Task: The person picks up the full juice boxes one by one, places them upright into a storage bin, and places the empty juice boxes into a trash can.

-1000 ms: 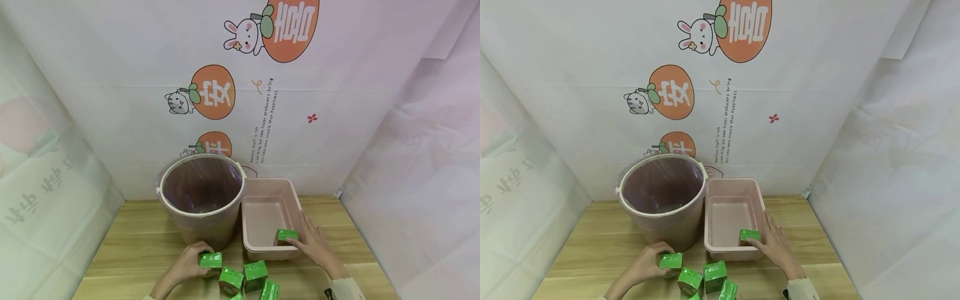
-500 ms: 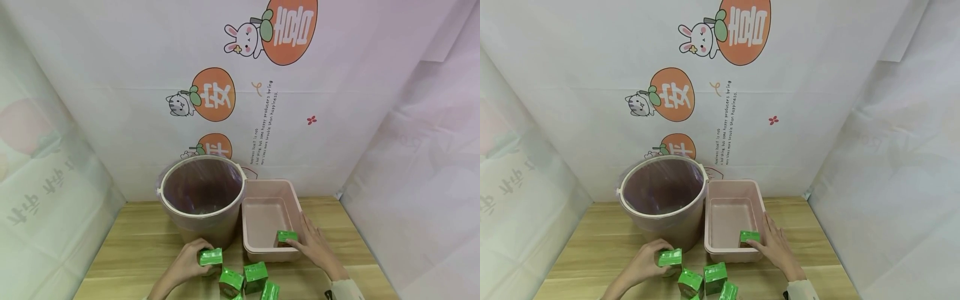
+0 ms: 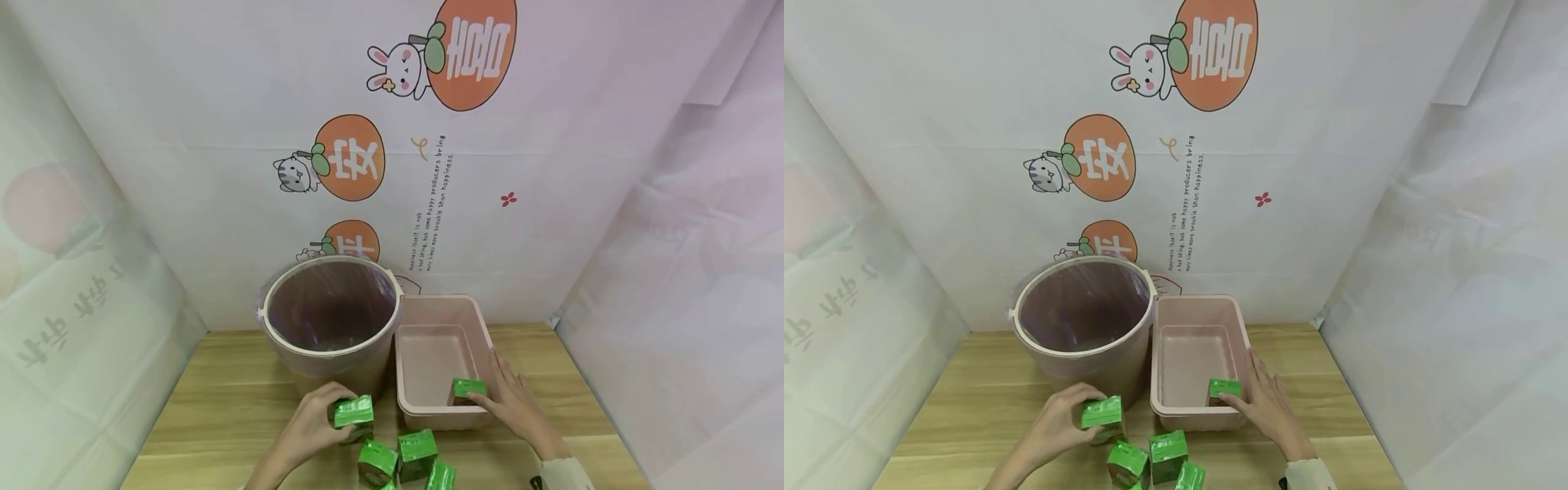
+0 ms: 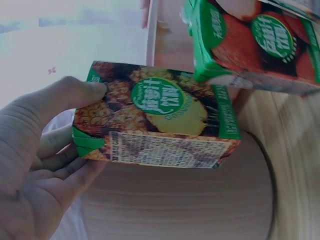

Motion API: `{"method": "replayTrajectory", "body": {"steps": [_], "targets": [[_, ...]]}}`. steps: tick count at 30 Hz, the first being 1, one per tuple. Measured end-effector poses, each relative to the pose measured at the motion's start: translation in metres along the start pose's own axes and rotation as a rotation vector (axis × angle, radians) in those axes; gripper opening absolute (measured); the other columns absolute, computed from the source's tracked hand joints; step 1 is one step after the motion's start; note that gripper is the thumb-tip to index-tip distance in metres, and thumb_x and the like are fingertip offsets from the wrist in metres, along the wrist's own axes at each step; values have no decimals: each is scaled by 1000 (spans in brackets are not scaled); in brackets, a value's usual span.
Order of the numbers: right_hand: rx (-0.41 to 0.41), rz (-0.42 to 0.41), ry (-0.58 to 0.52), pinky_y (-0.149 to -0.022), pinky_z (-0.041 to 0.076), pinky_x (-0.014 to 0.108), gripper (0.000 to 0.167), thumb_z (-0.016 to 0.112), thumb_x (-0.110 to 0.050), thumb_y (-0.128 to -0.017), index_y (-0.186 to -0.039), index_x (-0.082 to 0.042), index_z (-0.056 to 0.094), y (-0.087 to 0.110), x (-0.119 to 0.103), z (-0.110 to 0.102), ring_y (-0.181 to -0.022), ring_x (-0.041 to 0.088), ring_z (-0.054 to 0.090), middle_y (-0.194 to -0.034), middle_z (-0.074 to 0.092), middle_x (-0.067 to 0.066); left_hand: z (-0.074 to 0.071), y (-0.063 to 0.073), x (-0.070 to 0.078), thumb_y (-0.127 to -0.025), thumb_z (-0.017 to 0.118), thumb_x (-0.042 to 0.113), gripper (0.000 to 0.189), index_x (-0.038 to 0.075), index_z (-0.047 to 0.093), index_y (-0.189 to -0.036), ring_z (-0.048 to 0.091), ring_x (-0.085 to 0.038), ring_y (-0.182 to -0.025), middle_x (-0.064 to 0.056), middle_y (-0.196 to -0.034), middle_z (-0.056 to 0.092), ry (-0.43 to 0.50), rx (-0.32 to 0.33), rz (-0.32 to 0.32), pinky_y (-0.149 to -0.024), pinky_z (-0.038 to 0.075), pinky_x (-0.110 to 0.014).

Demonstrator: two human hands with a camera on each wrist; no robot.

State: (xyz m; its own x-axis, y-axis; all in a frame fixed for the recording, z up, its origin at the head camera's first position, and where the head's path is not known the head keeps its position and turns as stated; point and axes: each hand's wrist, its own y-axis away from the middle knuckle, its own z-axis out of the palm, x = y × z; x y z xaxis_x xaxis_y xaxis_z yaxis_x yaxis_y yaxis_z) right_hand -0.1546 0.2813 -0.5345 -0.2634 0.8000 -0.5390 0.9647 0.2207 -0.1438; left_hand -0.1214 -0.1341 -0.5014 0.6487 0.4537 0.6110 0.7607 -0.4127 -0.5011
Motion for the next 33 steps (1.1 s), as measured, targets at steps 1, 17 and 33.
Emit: {"method": "replayTrajectory", "body": {"steps": [1, 17, 33], "targets": [[1, -3, 0, -117, 7, 79, 102, 66, -50, -102, -167, 4, 9, 0, 0, 0, -154, 56, 16, -171, 9, 30, 0, -1, 3, -67, 89, -5, 45, 6, 75, -108, 67, -11, -93, 1, -106, 72, 0, 7, 4, -81, 59, -30], [-2, 6, -7, -118, 6, 78, 101, 65, -50, -102, -167, 4, 9, -1, 1, 2, -154, 55, 17, -172, 9, 30, 1, -30, 28, -68, 90, -8, 48, 2, 75, -113, 69, -16, -95, -3, -110, 72, 23, 69, 44, -83, 60, -30], [3, 8, -5, -117, 7, 79, 101, 65, -50, -102, -167, 4, 8, -1, 2, 1, -153, 55, 18, -172, 8, 30, 13, -65, 49, -71, 90, -6, 44, 2, 75, -112, 68, -17, -94, -5, -110, 71, 71, 48, 62, -80, 59, -29]]}}
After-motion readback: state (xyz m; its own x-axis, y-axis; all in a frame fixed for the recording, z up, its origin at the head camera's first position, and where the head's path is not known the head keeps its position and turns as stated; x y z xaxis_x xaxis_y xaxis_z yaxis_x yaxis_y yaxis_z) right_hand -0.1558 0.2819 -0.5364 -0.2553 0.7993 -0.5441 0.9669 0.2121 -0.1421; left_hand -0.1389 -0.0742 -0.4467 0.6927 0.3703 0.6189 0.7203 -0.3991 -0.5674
